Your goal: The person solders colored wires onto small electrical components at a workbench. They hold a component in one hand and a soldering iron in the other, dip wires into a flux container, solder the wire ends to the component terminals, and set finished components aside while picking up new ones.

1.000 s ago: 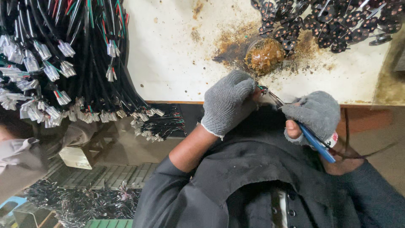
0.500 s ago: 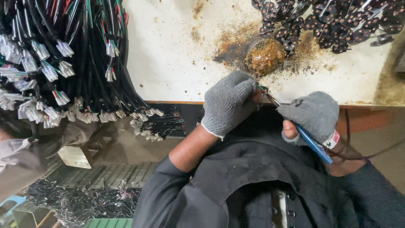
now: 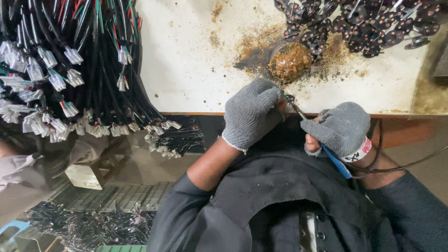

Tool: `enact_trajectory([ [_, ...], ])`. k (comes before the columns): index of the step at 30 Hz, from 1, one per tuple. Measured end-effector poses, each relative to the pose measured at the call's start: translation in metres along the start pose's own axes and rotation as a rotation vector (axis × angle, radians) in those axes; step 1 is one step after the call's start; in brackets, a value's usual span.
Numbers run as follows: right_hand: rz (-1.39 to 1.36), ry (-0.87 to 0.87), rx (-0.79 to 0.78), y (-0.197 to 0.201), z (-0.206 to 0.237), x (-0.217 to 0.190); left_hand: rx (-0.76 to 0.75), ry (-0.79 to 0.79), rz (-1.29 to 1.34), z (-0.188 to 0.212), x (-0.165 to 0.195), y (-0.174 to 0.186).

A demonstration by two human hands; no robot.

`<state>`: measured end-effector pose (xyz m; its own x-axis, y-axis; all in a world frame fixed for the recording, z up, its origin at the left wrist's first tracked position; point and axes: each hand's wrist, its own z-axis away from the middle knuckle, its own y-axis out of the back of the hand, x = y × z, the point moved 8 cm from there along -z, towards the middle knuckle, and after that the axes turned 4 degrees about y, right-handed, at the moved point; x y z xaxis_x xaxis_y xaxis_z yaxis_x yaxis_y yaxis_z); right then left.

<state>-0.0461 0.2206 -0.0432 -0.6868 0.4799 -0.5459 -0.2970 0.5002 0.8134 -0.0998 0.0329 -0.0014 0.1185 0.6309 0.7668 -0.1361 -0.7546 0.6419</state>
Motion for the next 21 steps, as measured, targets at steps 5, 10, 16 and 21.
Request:
enact_trajectory([
  [5, -0.012, -0.03, -0.078, -0.008, 0.0, 0.003, -0.009, -0.009, -0.004, 0.0, -0.004, 0.0],
  [10, -0.104, -0.021, 0.179, 0.032, -0.013, -0.01, 0.017, -0.012, -0.008, 0.002, -0.003, 0.001],
  [16, -0.504, -0.712, 0.302, 0.042, -0.002, 0.005, 0.034, -0.019, -0.037, 0.002, 0.002, 0.001],
  [21, -0.766, -0.455, 0.521, 0.043, 0.003, 0.019, 0.045, -0.032, -0.042, 0.003, 0.004, 0.003],
])
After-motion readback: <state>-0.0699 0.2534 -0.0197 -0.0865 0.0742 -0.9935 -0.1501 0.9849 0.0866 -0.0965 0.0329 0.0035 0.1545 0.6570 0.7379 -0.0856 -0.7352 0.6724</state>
